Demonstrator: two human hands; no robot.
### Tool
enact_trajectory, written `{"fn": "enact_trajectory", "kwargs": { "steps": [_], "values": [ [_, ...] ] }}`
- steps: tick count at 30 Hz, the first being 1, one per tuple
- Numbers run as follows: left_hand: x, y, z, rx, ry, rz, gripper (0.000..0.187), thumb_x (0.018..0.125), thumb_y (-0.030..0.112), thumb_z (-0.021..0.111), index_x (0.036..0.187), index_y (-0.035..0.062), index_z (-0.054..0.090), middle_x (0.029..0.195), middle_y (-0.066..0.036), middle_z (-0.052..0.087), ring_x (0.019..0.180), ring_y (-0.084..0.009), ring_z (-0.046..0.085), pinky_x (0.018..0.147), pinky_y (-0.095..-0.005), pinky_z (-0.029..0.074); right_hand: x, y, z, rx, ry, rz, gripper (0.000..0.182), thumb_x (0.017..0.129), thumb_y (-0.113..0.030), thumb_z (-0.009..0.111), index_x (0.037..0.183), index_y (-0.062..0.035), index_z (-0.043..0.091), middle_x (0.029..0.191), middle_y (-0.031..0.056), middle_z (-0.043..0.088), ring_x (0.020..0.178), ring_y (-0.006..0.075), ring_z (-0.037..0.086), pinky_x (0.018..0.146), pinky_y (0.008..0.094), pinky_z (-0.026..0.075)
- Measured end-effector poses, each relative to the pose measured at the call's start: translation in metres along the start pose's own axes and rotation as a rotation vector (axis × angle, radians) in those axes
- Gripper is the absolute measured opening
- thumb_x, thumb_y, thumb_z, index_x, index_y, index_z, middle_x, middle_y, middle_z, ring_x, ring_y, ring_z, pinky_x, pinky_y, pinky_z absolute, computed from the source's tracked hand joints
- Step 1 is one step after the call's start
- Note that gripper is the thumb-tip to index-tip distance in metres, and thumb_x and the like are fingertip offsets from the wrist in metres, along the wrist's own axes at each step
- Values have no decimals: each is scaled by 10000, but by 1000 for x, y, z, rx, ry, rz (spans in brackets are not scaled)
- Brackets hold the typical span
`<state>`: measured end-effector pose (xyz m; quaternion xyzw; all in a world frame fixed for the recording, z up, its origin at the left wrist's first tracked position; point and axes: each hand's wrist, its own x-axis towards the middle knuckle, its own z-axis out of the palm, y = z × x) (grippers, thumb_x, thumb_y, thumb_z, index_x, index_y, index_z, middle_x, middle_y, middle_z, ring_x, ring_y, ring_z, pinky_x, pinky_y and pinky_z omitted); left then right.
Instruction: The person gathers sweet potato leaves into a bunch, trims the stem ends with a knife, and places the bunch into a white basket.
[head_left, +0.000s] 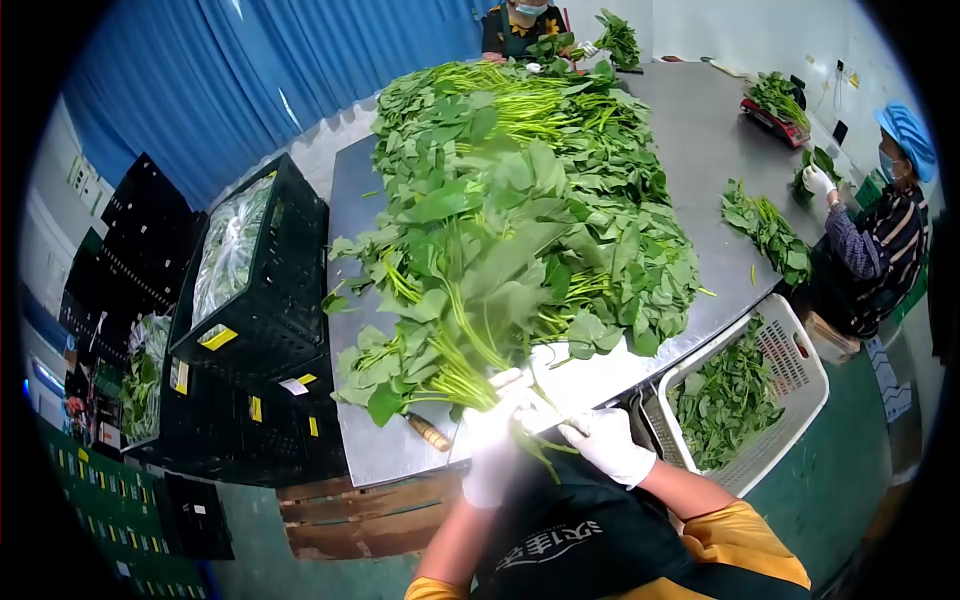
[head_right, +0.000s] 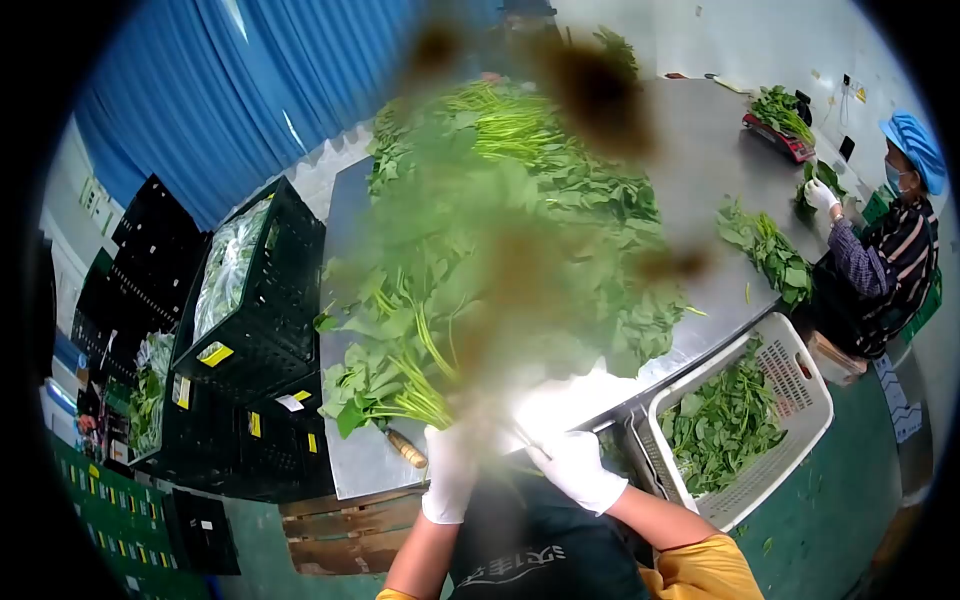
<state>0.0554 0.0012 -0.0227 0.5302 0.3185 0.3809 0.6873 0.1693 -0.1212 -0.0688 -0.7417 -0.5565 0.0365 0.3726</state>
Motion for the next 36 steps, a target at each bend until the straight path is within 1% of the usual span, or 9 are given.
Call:
{"fn": "enact_trajectory", "kwargs": {
  "steps": [4,16,20,22,26,28,30,33,36],
  "values": [
    [6,-2,-13,-284,287,-103,195,826,16,627,1001,-45,570,744,-42,591,613,-79,513,533,-191,406,-6,-1,1,32,75,24,120,758,-158,684,708,-52,655,612,97,595,520,267,589,491,353,462],
    [2,-14,-20,10,101,-92,71,847,82,628,859,19,599,629,0,512,548,-73,481,439,-206,395,-9,14,1,-366,-40,-109,120,740,-208,675,705,-104,628,586,59,571,493,231,555,489,354,442],
    [0,-6,-18,24,102,-197,62,835,61,635,855,7,612,633,-4,527,554,-72,485,483,-202,383,7,-4,-13,-53,-49,14,196,744,-269,699,816,-91,657,669,73,614,577,251,599,560,350,477],
    [-2,-18,-14,67,46,-15,60,831,51,636,853,-1,616,647,-11,545,547,-74,487,511,-203,377,19,-17,-15,159,-92,153,373,736,-354,726,976,-73,670,780,103,657,691,277,642,658,332,508],
    [-4,-27,-8,43,-35,34,58,819,42,643,829,-3,609,639,-12,556,529,-74,490,493,-211,379,32,-23,-8,430,-150,221,321,794,-228,699,1050,-39,658,875,78,683,758,157,646,717,283,497],
    [-6,-18,-7,62,-10,-17,58,815,39,645,826,-3,607,635,-11,555,526,-72,488,489,-207,374,35,-13,-4,923,-305,486,277,824,-130,657,1059,16,644,944,66,680,824,133,628,761,261,482],
    [-9,-13,-14,224,-6,-92,144,807,-35,536,875,5,656,692,-52,607,601,-129,557,522,-259,435,34,-14,-8,1189,-215,572,259,844,-76,620,1066,57,623,962,86,667,852,149,626,794,261,483],
    [-8,-11,-9,238,83,-22,106,802,-35,560,866,7,633,708,-34,589,583,-104,523,511,-259,421,25,9,4,1363,-33,462,218,861,-64,596,1048,48,611,932,103,661,863,181,633,814,299,498],
    [-9,-5,1,12,121,-79,22,848,20,575,844,3,589,745,-6,573,606,-95,511,522,-255,406,3,21,-1,1666,127,635,130,870,-49,574,978,22,573,878,102,632,809,209,625,773,329,510]
  ]
}}
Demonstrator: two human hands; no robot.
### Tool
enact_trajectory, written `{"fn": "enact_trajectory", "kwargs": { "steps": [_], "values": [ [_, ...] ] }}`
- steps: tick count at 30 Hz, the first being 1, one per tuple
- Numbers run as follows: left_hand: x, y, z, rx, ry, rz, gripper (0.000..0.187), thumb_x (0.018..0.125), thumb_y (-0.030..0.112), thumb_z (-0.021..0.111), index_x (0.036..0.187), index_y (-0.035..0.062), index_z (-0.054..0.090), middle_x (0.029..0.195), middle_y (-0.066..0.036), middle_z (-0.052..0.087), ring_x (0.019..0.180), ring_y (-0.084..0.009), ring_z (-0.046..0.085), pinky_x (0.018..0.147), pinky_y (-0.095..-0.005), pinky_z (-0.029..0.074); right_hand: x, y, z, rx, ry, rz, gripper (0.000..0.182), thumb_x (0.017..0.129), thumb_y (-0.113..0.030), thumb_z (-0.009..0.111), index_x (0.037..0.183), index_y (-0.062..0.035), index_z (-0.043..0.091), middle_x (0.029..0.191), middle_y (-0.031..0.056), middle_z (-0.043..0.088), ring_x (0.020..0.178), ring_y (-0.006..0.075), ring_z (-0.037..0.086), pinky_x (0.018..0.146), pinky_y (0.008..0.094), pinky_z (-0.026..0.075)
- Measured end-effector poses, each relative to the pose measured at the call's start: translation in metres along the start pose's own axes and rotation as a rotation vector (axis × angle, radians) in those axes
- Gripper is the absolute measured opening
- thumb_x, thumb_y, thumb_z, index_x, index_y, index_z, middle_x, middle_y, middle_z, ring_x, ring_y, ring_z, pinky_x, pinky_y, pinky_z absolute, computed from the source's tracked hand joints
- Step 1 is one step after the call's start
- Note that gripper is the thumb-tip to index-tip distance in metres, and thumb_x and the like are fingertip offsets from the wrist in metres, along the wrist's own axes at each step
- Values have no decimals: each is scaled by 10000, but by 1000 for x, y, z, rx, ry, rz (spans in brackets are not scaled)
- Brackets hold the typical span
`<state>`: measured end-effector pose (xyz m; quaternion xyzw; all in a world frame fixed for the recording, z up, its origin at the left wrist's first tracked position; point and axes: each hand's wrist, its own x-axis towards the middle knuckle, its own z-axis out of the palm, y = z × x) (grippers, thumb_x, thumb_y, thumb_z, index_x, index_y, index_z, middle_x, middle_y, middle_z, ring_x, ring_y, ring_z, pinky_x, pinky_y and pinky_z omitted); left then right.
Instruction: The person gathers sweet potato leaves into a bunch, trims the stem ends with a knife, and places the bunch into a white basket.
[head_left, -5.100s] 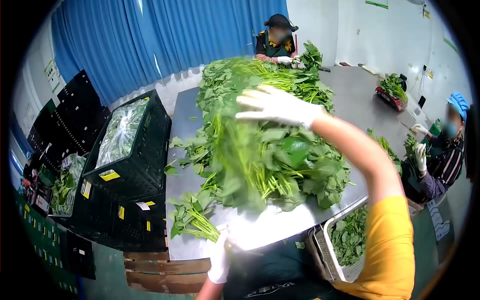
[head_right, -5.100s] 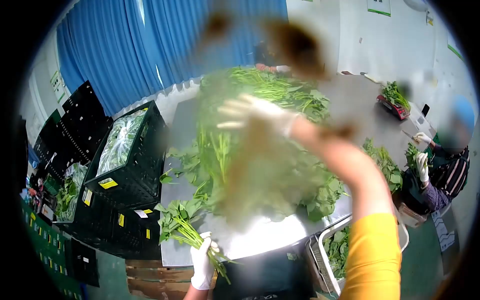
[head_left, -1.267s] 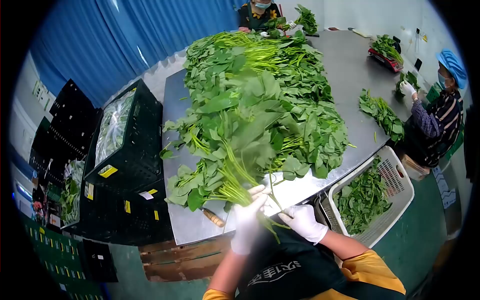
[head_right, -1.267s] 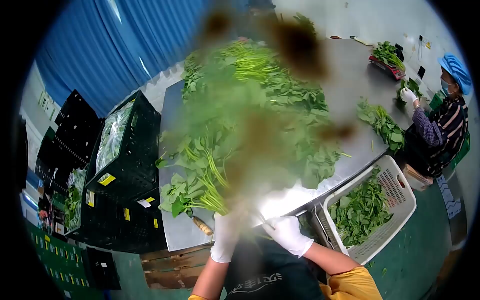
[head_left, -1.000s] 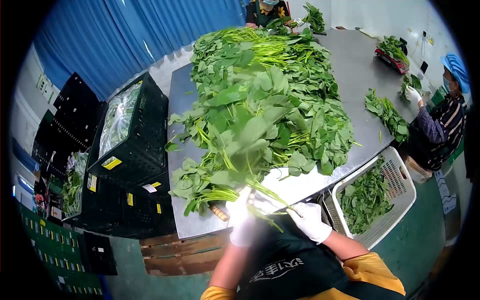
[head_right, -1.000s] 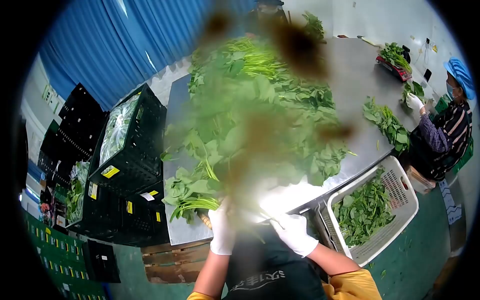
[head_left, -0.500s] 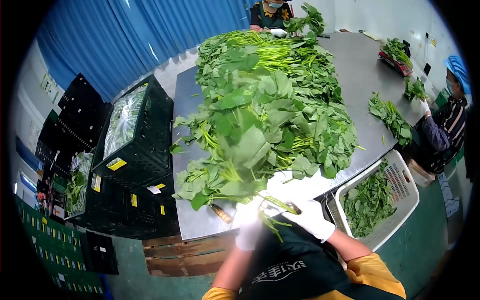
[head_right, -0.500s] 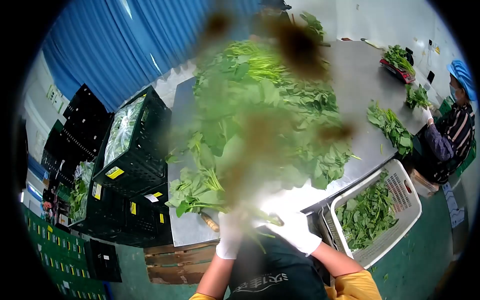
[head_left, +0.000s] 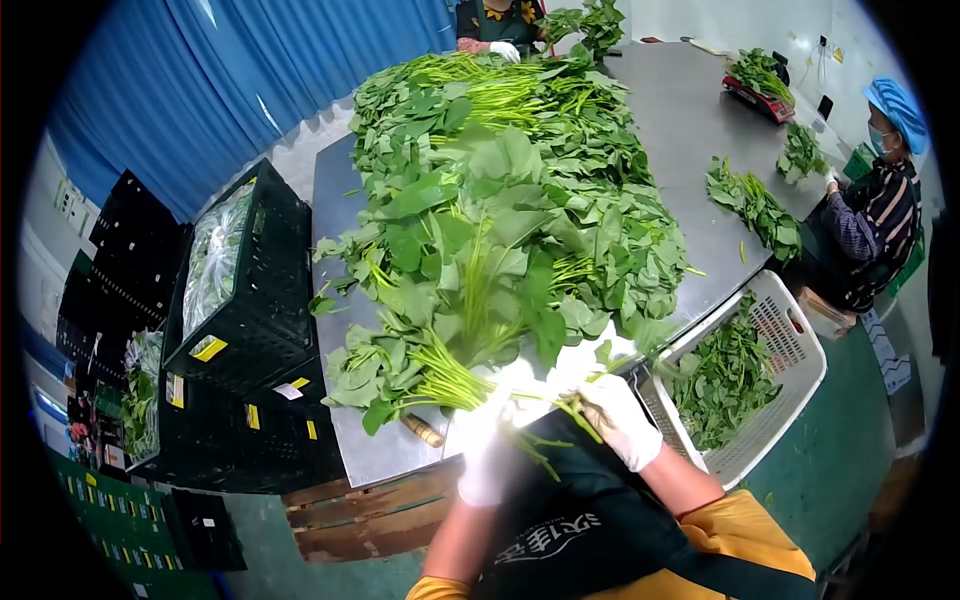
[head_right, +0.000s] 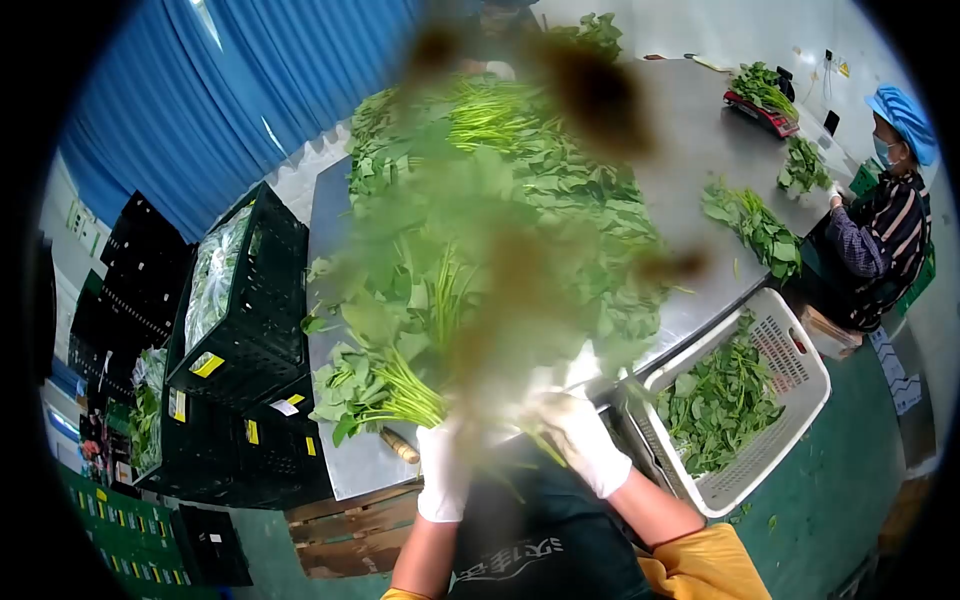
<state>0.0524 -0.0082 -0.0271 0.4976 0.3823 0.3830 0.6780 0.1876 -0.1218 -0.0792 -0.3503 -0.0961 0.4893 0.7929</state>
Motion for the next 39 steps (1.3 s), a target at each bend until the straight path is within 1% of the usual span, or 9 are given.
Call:
{"fn": "enact_trajectory", "kwargs": {
  "steps": [7,10,14,17,19,25,26,31,39],
  "values": [
    [27,48,-86,-393,244,136,126,908,101,576,1006,26,545,779,-44,563,571,-78,471,521,-194,412,-19,-113,-112,748,255,-684,771,782,-423,657,1341,13,354,1185,166,568,882,215,611,746,263,554],
    [27,35,-109,-424,112,126,155,887,124,616,997,30,560,746,-15,510,606,-86,470,544,-208,407,-11,-88,-40,545,203,-347,932,739,-476,662,1385,47,241,1266,183,519,987,234,602,752,262,548],
    [13,30,-92,-561,41,-125,121,881,95,608,970,28,562,701,-14,499,625,-124,483,567,-240,406,27,-2,15,-604,-276,232,417,888,-190,564,1257,-5,499,1033,102,645,773,116,616,663,223,479],
    [8,28,-86,-471,87,-130,113,880,90,606,968,31,567,727,-43,570,636,-127,525,569,-248,422,63,51,59,-968,-419,187,475,885,-262,558,1302,-50,472,985,117,673,764,142,630,655,252,477],
    [5,30,-85,-418,106,-94,110,878,88,607,966,32,570,742,-53,590,635,-125,535,575,-243,430,106,106,33,-1444,-305,-470,435,870,-314,559,1200,-30,550,904,160,659,746,253,635,669,323,488],
    [2,36,-89,-339,141,-62,107,874,76,605,966,27,582,769,-68,619,631,-124,553,587,-228,455,62,51,69,-1417,-230,-90,355,840,-372,573,898,-31,654,820,174,640,743,338,620,719,392,490],
    [5,30,-89,-322,141,-53,110,874,74,604,967,21,581,770,-73,619,634,-125,555,589,-230,457,68,84,27,-1504,-171,-478,298,834,-317,629,909,-29,649,771,123,643,679,240,623,653,350,485],
    [11,21,-75,-305,116,-103,115,872,47,592,964,-18,569,789,-110,623,662,-144,571,627,-238,467,-13,16,41,-1138,65,-392,160,738,-70,740,845,-24,631,730,35,612,616,96,553,561,229,438],
    [4,24,-23,-67,-143,-272,157,838,20,590,988,-20,571,768,-71,608,653,-113,554,591,-216,436,-23,16,50,-1211,-263,-657,136,743,25,701,799,-41,596,754,28,616,609,97,556,551,225,438]
  ]
}}
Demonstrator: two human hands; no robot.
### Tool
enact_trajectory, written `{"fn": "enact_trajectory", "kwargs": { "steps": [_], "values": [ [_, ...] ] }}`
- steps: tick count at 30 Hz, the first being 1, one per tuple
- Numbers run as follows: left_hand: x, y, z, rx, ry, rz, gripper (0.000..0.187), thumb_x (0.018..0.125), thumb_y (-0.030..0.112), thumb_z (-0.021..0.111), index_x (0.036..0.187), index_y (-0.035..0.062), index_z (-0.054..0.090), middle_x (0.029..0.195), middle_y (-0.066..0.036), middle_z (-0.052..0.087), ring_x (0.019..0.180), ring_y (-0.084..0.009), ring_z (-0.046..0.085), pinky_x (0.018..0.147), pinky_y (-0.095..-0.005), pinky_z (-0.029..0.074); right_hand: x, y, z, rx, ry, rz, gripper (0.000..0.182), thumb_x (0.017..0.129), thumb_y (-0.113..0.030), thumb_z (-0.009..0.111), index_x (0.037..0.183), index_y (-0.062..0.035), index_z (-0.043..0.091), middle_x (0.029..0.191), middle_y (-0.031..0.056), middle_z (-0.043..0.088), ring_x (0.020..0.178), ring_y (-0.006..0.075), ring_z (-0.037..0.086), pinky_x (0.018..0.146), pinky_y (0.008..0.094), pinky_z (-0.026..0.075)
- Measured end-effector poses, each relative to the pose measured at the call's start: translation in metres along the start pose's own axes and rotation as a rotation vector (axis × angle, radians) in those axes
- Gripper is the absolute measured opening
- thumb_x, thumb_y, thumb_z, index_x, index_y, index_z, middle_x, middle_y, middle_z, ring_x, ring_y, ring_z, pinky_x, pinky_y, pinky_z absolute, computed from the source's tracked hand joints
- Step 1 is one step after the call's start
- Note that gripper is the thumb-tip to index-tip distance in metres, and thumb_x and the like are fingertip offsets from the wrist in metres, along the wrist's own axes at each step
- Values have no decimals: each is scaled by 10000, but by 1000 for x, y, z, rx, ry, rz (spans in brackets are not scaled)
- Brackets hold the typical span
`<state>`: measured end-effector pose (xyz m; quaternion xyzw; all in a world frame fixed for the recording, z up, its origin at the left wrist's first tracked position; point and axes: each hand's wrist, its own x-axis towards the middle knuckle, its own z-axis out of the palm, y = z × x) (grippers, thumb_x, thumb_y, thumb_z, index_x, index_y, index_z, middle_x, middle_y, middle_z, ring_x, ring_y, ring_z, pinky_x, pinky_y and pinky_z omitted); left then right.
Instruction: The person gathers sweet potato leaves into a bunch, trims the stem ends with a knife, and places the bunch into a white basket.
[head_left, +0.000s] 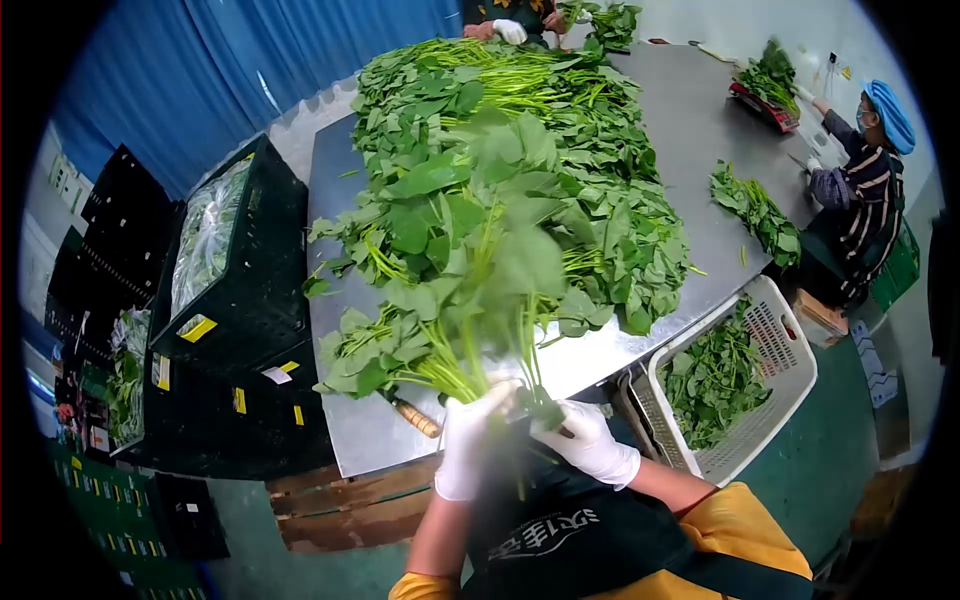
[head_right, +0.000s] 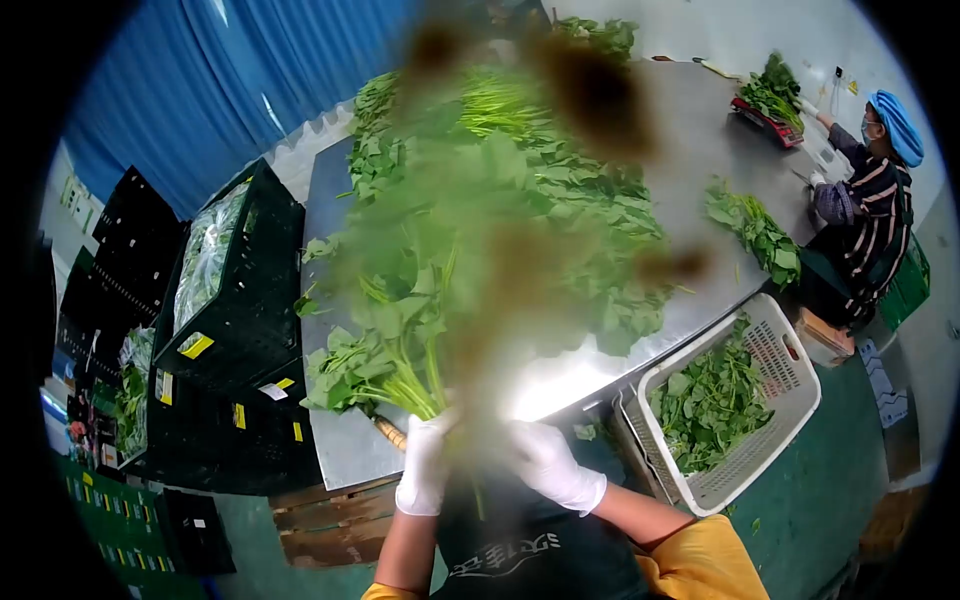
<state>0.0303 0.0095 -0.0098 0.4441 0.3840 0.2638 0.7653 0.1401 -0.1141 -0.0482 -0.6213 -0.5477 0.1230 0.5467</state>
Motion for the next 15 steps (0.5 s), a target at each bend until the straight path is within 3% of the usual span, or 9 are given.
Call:
{"fn": "enact_trajectory", "kwargs": {
  "steps": [1,3,4,9,13,15],
  "values": [
    [-2,-2,-1,-195,-88,-10,149,831,14,593,974,-21,574,754,-47,589,643,-99,540,573,-217,420,2,-1,2,12,-8,-5,136,743,25,701,799,-41,596,754,28,616,609,97,556,551,225,438],
    [-4,0,-3,-220,-91,18,138,828,20,600,958,-19,576,753,-42,585,643,-96,536,571,-217,416,5,-3,5,217,-169,395,126,755,6,697,824,-41,603,737,-1,604,603,54,519,550,205,421],
    [-5,1,-4,-246,-110,37,128,825,26,607,943,-16,579,752,-37,582,643,-92,532,570,-217,411,11,-8,3,162,-164,357,113,770,-5,690,837,-35,605,733,-26,595,604,22,484,548,188,406],
    [-9,-1,-7,-114,-72,94,135,800,35,626,922,-8,592,771,-38,596,638,-102,553,562,-240,437,13,3,19,472,-96,543,110,787,-36,691,887,-6,654,734,-25,617,648,28,535,573,180,431],
    [-5,-12,-8,-94,-7,103,120,796,32,631,904,2,589,744,-38,589,593,-106,543,527,-241,427,6,14,8,260,-77,545,112,800,-57,669,885,15,685,734,39,674,627,47,553,594,191,451],
    [6,-26,-15,-42,120,259,82,805,28,629,874,22,584,707,-27,572,545,-104,519,488,-237,407,2,19,-12,523,45,651,103,832,-76,635,879,9,668,783,50,675,674,84,591,634,217,466]
  ]
}}
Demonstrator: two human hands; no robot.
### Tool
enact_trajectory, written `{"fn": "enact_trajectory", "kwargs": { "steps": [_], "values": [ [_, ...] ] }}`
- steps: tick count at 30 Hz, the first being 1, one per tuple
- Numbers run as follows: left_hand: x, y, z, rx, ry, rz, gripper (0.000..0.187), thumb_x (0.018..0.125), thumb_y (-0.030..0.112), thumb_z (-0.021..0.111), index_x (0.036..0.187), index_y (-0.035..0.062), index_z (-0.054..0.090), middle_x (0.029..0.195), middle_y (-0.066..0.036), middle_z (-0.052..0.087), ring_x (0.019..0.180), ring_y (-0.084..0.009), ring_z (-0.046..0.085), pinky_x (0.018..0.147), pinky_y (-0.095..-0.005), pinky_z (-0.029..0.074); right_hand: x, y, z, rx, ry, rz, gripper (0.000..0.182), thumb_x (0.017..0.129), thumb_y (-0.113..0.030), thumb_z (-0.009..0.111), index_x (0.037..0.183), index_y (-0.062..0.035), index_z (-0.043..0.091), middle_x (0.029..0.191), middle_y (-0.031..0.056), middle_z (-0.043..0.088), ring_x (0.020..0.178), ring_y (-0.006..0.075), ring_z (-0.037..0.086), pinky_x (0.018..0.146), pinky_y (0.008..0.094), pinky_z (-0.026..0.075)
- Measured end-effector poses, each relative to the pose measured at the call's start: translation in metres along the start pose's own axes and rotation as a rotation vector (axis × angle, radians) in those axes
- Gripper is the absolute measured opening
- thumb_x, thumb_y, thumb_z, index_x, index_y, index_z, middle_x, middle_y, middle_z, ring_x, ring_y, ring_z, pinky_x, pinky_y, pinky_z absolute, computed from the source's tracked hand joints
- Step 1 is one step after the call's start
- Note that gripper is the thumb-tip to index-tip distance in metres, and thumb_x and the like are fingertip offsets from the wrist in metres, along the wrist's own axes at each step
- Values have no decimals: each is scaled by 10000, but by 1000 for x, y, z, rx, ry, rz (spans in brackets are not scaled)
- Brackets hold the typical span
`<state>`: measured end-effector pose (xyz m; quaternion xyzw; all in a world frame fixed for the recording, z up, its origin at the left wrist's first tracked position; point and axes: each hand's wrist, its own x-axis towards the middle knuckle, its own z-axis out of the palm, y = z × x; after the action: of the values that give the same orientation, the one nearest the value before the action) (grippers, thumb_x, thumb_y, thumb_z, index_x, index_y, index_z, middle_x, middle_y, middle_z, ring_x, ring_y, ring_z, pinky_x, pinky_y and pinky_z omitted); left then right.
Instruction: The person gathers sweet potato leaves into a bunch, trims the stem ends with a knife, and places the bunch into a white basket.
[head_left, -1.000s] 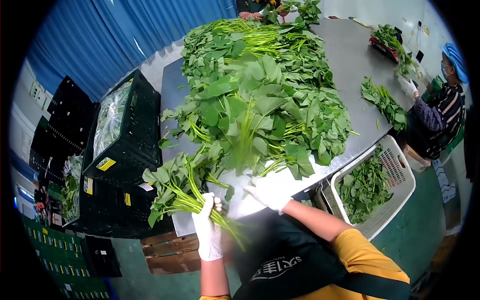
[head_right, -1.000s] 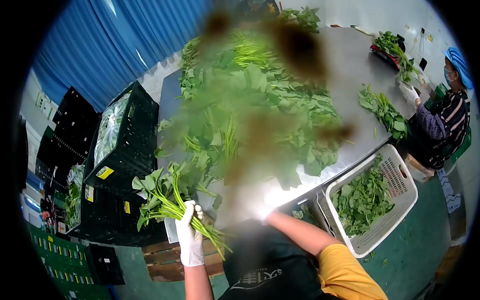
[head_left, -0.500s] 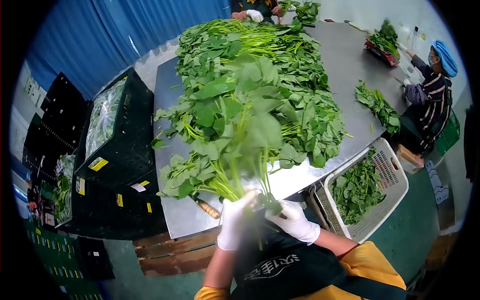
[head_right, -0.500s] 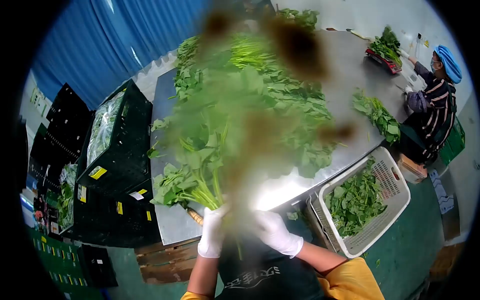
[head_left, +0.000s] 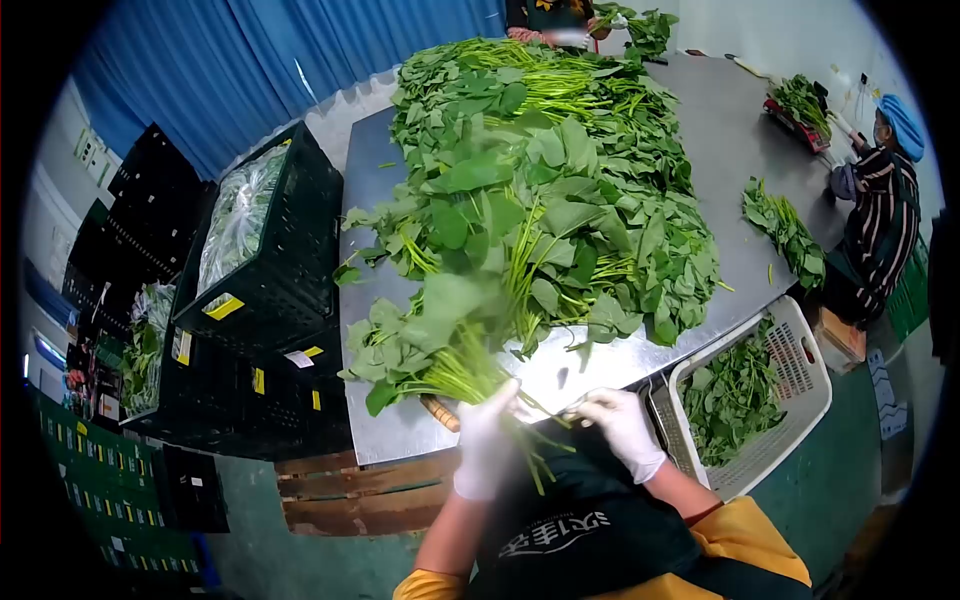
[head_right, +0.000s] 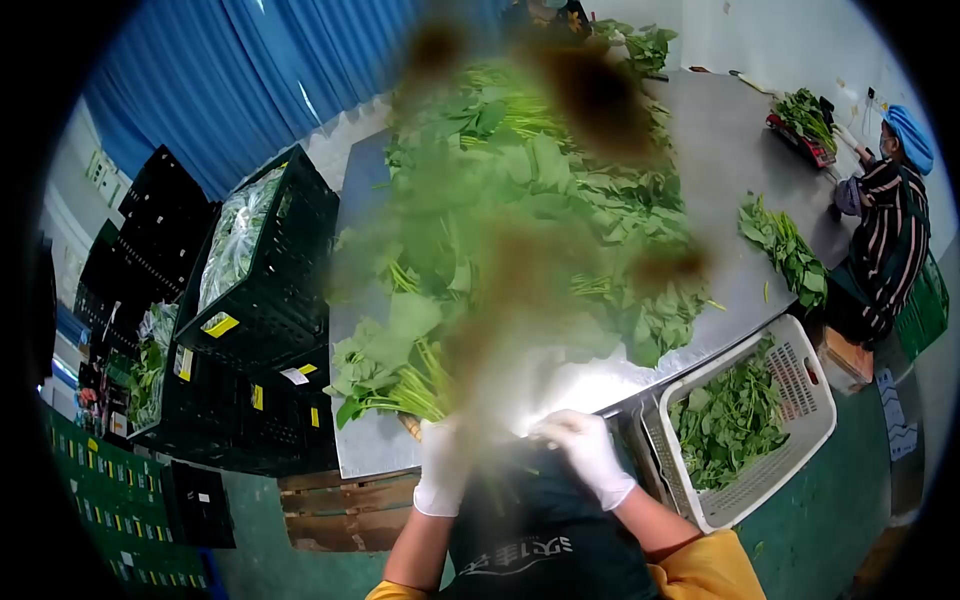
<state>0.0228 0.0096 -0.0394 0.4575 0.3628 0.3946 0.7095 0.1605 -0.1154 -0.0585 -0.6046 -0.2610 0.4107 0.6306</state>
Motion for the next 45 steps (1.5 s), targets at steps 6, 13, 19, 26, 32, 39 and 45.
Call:
{"fn": "enact_trajectory", "kwargs": {
  "steps": [6,13,19,26,32,39,45],
  "values": [
    [2,50,-16,-113,233,-82,63,839,56,611,901,53,600,724,11,539,620,-89,494,586,-243,410,28,42,-117,1313,107,-228,605,890,-469,533,1285,-21,441,1073,66,618,958,193,598,806,335,516],
    [3,42,-17,-139,278,28,105,810,16,633,909,-9,611,749,-44,606,675,-112,560,609,-236,425,92,20,2,-268,-287,-297,354,874,-182,598,1158,28,582,927,98,665,711,134,644,652,226,510],
    [-8,50,-25,-151,300,127,187,824,-14,606,1000,-26,544,892,-108,618,756,-174,619,698,-274,500,143,31,79,-309,-104,-137,415,828,-189,623,1154,58,556,648,67,623,491,110,559,465,252,466],
    [6,38,-29,-124,271,204,230,832,5,631,1051,-36,576,819,-67,614,697,-139,593,657,-272,501,141,17,72,-363,-86,-226,204,866,-169,583,844,19,658,698,59,651,550,103,586,493,249,473],
    [12,41,-6,-88,258,165,148,841,42,635,964,-33,600,851,-96,647,716,-145,617,653,-246,480,150,39,74,-346,-12,-260,319,826,-290,626,931,10,662,740,109,673,589,151,626,553,291,486],
    [7,52,-7,-68,268,231,145,842,40,636,951,-50,602,851,-104,651,703,-155,626,658,-265,496,161,21,96,-698,46,-280,421,807,-443,609,697,-49,704,579,113,637,606,258,639,629,371,489],
    [10,51,-22,-30,258,211,157,844,30,624,986,-22,582,860,-95,645,760,-173,631,723,-291,499,180,60,94,-807,140,-353,377,849,-358,590,653,-44,658,575,97,630,585,261,634,625,384,484]
  ]
}}
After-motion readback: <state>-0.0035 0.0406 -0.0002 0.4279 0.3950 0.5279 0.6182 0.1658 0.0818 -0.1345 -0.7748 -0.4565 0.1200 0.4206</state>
